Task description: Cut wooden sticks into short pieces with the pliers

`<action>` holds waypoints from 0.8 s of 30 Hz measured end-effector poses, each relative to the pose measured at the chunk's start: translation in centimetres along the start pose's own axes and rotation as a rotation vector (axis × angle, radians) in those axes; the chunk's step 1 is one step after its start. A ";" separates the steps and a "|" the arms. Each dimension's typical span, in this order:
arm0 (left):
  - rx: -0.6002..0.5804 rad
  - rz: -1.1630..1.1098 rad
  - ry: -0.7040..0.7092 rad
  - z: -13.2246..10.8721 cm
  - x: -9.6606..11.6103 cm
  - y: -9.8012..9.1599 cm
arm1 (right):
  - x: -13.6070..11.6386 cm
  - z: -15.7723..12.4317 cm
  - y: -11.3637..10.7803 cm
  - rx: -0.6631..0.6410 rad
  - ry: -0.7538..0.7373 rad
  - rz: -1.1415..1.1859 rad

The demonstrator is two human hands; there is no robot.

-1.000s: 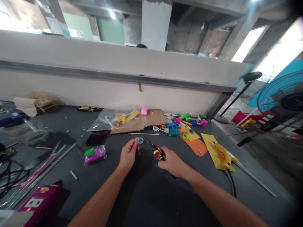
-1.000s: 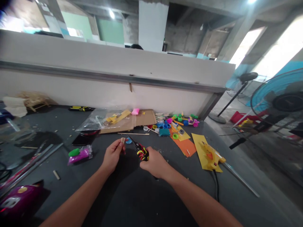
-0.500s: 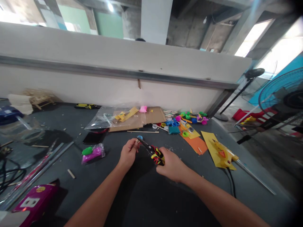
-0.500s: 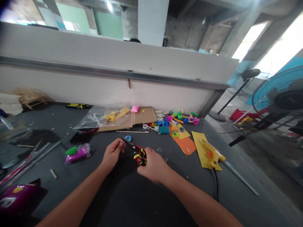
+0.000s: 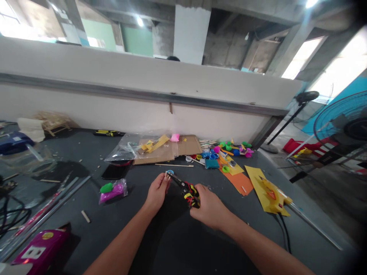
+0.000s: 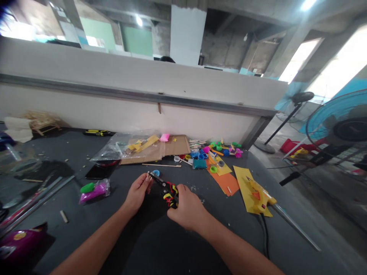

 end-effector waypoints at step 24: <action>0.069 -0.119 -0.014 0.4 0.4 -0.4 | 0.1 -0.2 -0.2 -0.094 0.000 0.129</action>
Point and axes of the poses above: each hand's wrist, its own z-axis towards the middle knuckle, its own y-axis out of the palm, x = y × z, the point moved 1 cm from there along z, towards the middle knuckle, and after that the axes turned 10 degrees about -x, right-handed, at the moved point
